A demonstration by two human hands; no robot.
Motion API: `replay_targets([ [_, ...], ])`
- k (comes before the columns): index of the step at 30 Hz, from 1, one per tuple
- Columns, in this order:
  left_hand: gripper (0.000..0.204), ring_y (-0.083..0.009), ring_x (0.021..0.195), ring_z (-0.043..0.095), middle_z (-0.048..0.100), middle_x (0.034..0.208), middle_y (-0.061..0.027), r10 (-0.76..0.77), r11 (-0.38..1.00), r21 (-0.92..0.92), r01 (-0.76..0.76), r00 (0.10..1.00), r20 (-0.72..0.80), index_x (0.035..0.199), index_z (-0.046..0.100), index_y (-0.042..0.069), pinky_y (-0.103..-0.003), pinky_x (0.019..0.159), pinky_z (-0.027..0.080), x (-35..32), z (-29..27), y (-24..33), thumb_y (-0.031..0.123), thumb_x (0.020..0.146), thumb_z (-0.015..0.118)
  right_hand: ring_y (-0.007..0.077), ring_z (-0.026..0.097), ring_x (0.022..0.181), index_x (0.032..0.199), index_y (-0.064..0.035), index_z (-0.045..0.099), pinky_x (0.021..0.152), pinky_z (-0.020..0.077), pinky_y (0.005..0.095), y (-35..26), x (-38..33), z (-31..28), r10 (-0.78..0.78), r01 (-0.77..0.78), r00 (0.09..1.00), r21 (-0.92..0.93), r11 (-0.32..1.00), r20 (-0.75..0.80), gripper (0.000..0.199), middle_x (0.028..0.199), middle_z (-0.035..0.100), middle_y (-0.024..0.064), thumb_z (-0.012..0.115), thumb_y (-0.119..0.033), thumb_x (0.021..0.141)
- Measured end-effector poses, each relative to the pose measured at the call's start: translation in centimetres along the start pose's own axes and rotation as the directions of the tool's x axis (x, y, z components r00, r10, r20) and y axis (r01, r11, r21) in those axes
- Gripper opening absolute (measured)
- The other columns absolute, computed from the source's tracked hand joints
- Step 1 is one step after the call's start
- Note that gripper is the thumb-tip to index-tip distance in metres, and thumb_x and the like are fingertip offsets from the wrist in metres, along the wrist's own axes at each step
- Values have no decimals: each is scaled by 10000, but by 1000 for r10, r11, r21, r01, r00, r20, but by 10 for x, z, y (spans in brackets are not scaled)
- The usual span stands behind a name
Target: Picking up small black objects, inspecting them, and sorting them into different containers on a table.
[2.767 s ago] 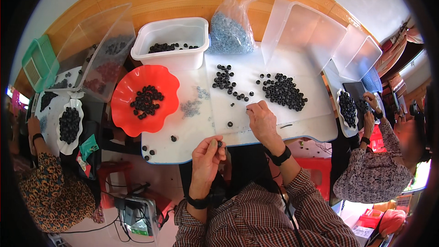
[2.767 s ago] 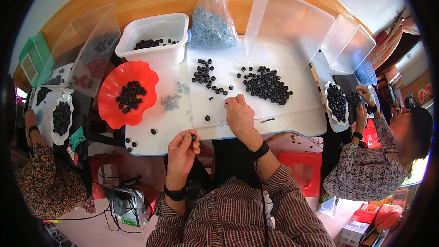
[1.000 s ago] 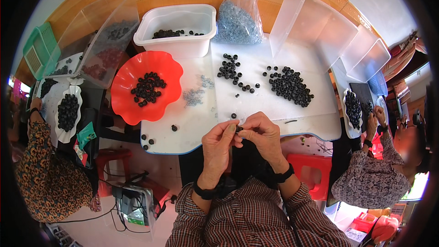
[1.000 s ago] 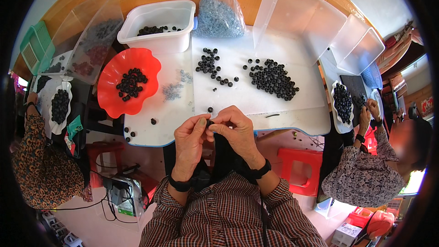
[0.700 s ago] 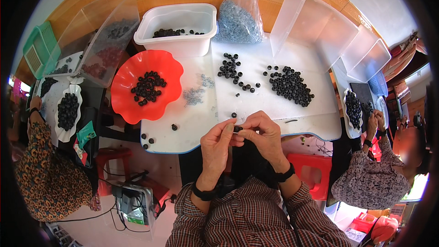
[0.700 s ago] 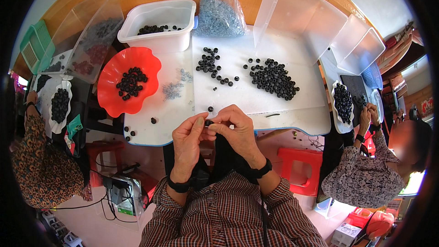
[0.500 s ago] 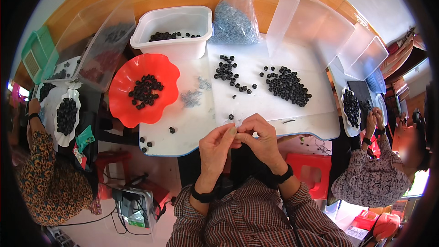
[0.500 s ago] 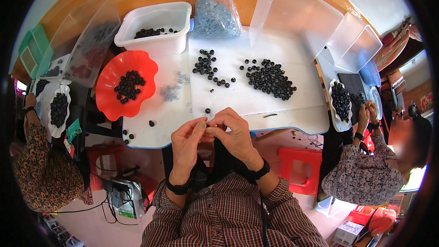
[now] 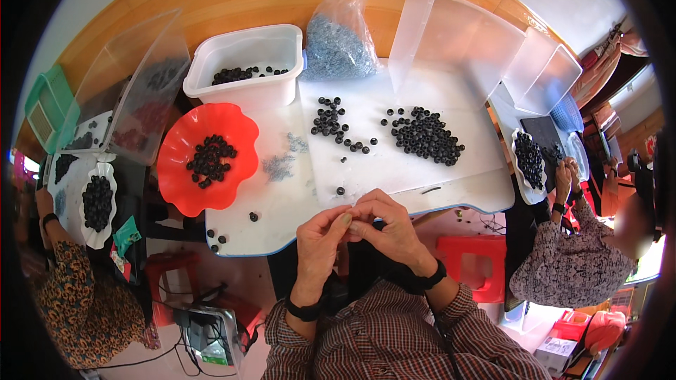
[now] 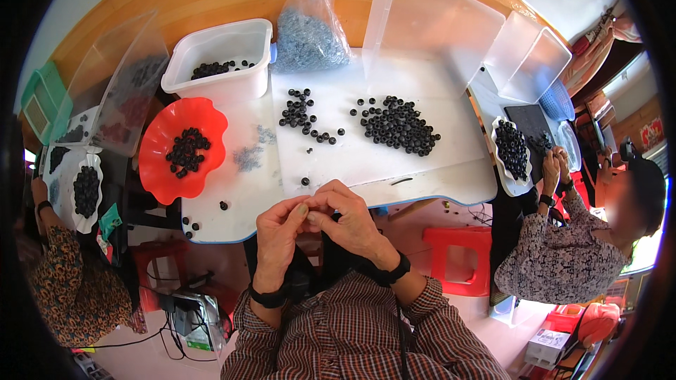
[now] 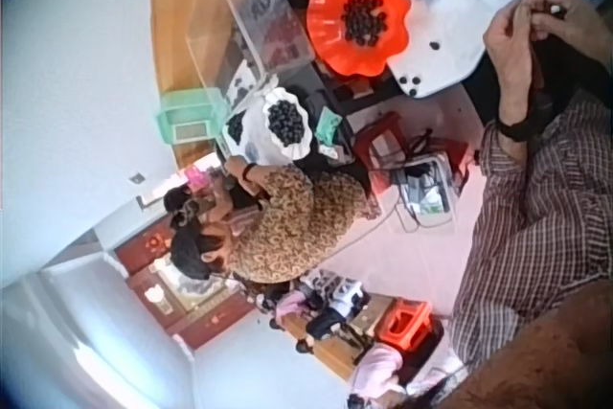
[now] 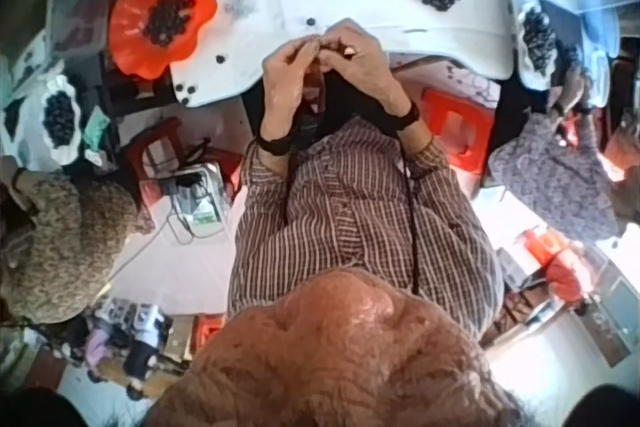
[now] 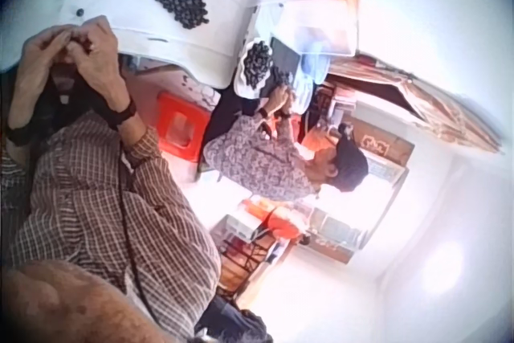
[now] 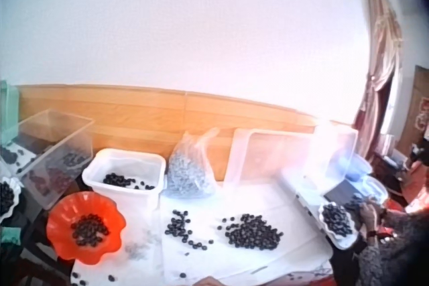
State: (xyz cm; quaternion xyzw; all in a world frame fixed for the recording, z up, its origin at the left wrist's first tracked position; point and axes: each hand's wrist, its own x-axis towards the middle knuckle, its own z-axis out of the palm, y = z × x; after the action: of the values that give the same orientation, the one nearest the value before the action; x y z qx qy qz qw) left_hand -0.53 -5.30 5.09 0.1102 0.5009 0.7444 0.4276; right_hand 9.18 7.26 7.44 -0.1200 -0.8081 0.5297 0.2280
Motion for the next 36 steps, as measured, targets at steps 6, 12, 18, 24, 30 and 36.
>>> replay_targets([
  [6, 224, -146, 746, 653, 686, 949, -128, 10, 999, -50, -10, 1000, 5, 1130, 632, -71, -264, 677, 574, 0, -3, -2, 66, 961, 580, 106, 597, 782, 1010, -10, 670, 682, 501, 232, 0, -5, -3, 72, -63, 997, 200, 978, -34, 197, 971, 592, 52, 677, 42, 820],
  [12, 206, -125, 674, 625, 682, 928, -139, 66, 972, -226, -64, 998, 6, 1120, 640, -56, -263, 612, 562, 6, -12, -9, 58, 962, 572, 79, 557, 814, 992, -21, 677, 693, 453, 207, -4, -5, -6, 139, -109, 985, 259, 960, -100, 159, 978, 583, 34, 662, 24, 841],
  [18, 205, -107, 652, 613, 673, 898, -118, 170, 968, -166, -187, 979, -115, 1108, 642, -55, -251, 601, 559, 3, -15, 12, 74, 958, 587, 93, 581, 780, 955, -5, 682, 674, 479, 232, 8, 6, -5, 88, -74, 987, 106, 992, -134, 126, 940, 601, 52, 660, 24, 834],
  [24, 225, -99, 643, 611, 659, 858, -79, 390, 920, 137, -367, 827, -405, 1114, 648, -46, -247, 602, 548, 7, -29, 60, 90, 935, 628, 150, 586, 646, 937, 3, 673, 578, 467, 262, 23, 25, -6, 12, -47, 980, -175, 983, -198, 103, 851, 589, 90, 655, 10, 835],
  [30, 309, -140, 819, 649, 652, 963, -90, 544, 798, 126, -590, 615, -571, 1223, 586, -79, -308, 824, 576, 29, -50, 90, 68, 951, 597, 229, 593, 633, 913, -2, 666, 563, 465, 320, 37, 36, -8, -50, -23, 974, -313, 950, -223, 92, 846, 589, 118, 647, 19, 825],
  [36, 365, -158, 860, 646, 642, 1014, -124, 538, 791, 147, -594, 561, -629, 1265, 529, -110, -317, 850, 571, 35, -49, 89, 61, 950, 594, 254, 597, 645, 925, -19, 663, 582, 482, 343, 44, 33, 2, -62, 4, 984, -325, 946, -168, 98, 854, 585, 114, 636, 7, 834],
])
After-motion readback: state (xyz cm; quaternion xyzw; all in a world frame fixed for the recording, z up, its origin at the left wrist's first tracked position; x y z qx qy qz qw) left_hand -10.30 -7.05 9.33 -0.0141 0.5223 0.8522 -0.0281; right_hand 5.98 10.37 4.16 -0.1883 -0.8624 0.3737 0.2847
